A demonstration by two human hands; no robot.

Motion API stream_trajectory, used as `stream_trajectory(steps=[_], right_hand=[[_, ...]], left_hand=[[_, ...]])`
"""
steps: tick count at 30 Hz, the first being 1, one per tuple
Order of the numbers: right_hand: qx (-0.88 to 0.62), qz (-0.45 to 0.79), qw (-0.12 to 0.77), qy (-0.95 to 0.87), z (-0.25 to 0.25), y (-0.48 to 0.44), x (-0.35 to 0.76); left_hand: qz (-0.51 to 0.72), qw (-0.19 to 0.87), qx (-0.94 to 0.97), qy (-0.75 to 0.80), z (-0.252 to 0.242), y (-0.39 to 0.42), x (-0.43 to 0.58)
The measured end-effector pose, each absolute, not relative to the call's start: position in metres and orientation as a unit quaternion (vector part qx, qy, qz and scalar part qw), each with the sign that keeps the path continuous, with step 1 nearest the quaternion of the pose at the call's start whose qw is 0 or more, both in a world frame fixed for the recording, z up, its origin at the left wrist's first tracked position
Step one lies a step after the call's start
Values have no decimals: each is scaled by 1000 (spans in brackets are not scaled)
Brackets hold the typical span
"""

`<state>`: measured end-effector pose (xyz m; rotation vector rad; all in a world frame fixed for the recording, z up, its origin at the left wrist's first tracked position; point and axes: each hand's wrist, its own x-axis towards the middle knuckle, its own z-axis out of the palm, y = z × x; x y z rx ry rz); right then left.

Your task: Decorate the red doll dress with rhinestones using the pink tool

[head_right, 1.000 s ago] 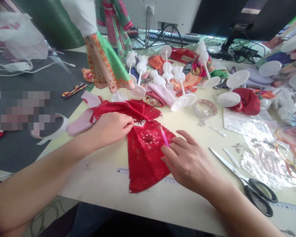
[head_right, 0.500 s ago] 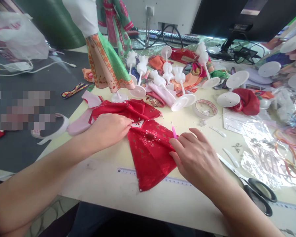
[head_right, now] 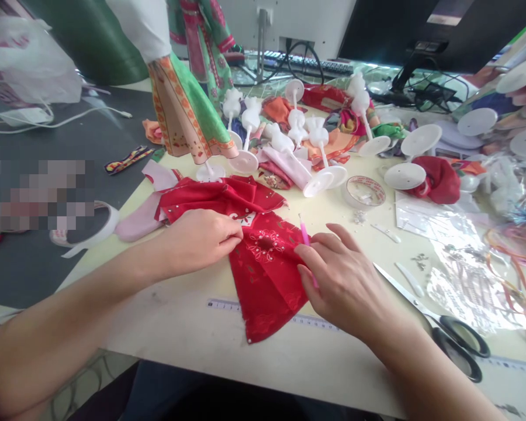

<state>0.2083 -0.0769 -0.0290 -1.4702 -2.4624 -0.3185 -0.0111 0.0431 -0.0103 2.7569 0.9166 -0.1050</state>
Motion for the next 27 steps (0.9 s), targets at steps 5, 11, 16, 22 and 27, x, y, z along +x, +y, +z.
stream_trajectory(steps=[5,11,16,22,27], right_hand=[[-537,-127,105,-827,-33,-75,211],[-552,-148,103,-814,-32,-75,212],[-543,-146,104,-820,-32,-74,211],[-507,-139,202,-826,-27,-78,210],[-468,-80,231,-849,-25,-83,205]], left_hand=[[-61,132,949,280,-10,40,-10],[-64,177,947,261,-8,40,-12],[-51,223,936,268,-9,41,-13],[37,427,838,337,-14,45,-11],[82,563,744,351,-18,44,-9]])
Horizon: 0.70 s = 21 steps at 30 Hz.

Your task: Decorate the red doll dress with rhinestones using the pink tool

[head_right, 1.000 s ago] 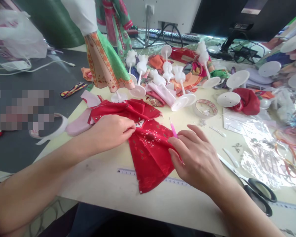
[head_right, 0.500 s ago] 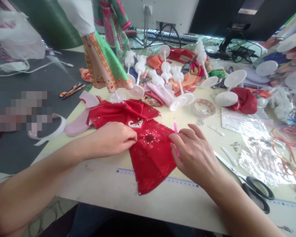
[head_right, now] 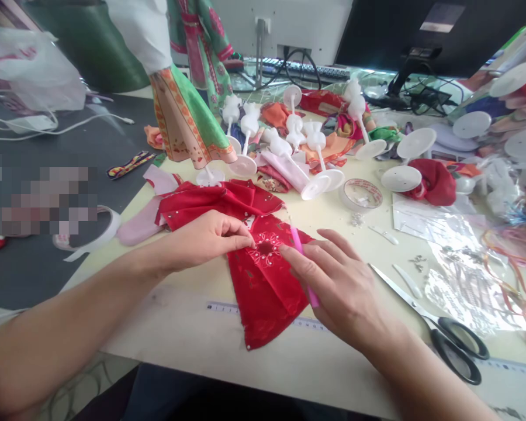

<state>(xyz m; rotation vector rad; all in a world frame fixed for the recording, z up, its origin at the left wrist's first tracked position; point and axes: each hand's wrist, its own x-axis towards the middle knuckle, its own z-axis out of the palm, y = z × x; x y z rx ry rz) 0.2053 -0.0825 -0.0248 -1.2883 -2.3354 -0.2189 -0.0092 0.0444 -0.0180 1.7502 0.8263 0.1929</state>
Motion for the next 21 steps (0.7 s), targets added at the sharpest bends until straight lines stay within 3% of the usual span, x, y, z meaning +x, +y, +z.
stream_trajectory(steps=[8,21], right_hand=[[-398,-67,305,-863,-17,-87,196],[-388,-38,313,-866,-22,-90,194]], left_hand=[[101,632,678,360,-17,39,-6],[54,690,632,349,-17,36,-5]])
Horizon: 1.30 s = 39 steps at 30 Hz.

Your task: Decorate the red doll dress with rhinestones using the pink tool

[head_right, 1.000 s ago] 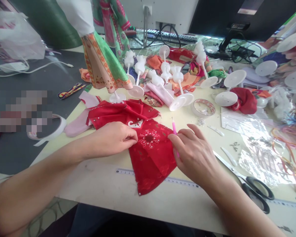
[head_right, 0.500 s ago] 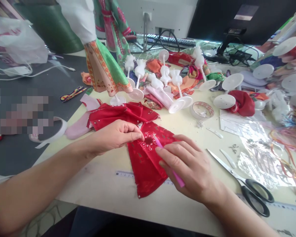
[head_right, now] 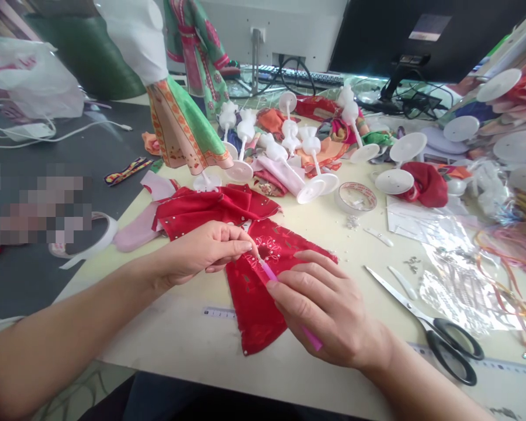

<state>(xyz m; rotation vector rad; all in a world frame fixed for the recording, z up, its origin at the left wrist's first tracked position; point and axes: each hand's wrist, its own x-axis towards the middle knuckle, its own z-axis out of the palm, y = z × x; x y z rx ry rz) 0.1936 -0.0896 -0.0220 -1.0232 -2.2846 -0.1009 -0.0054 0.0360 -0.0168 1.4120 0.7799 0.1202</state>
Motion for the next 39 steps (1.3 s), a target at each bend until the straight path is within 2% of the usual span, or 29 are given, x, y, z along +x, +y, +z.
stream_trajectory(steps=[9,26,30,39], right_hand=[[-384,-28,314,-868,-25,-90,193],[-382,-28,316,-868,-22,-89,193],[-376,-34,316,-870,-19,-90,194],[-392,-18,311,-866,-22,-88,190]], left_hand=[[44,721,611,325,-18,34,-2],[43,704,633,320,-20,33,-2],[58,671,665,323,-20,36,-3],[59,511,792,327,-12,42,-10]])
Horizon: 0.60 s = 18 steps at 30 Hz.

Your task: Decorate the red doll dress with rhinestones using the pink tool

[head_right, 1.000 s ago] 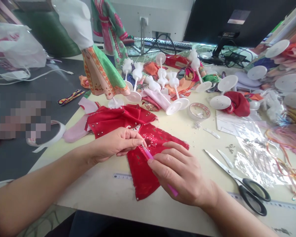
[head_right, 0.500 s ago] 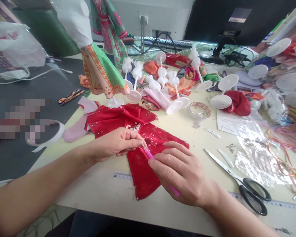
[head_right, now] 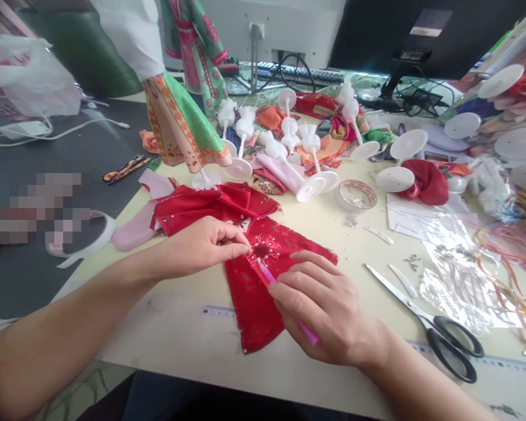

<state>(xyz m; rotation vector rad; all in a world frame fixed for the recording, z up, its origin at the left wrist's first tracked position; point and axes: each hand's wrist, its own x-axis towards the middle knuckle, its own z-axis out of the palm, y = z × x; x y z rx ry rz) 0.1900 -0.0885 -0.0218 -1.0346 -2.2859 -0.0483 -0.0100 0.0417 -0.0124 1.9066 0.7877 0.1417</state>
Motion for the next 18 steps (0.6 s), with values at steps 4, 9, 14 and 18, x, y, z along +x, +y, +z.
stream_trajectory(steps=[4,9,14,18], right_hand=[[-394,-3,301,-868,-25,-87,185],[-383,22,292,-876,-29,-87,181],[-374,26,287,-881,-30,-88,181],[-376,28,288,-881,-31,-86,180]], left_hand=[[41,458,825,329,-15,40,-8],[22,394,857,331,-15,38,-6],[-6,343,880,327,-16,35,-4],[-14,298,902,313,-18,32,-3]])
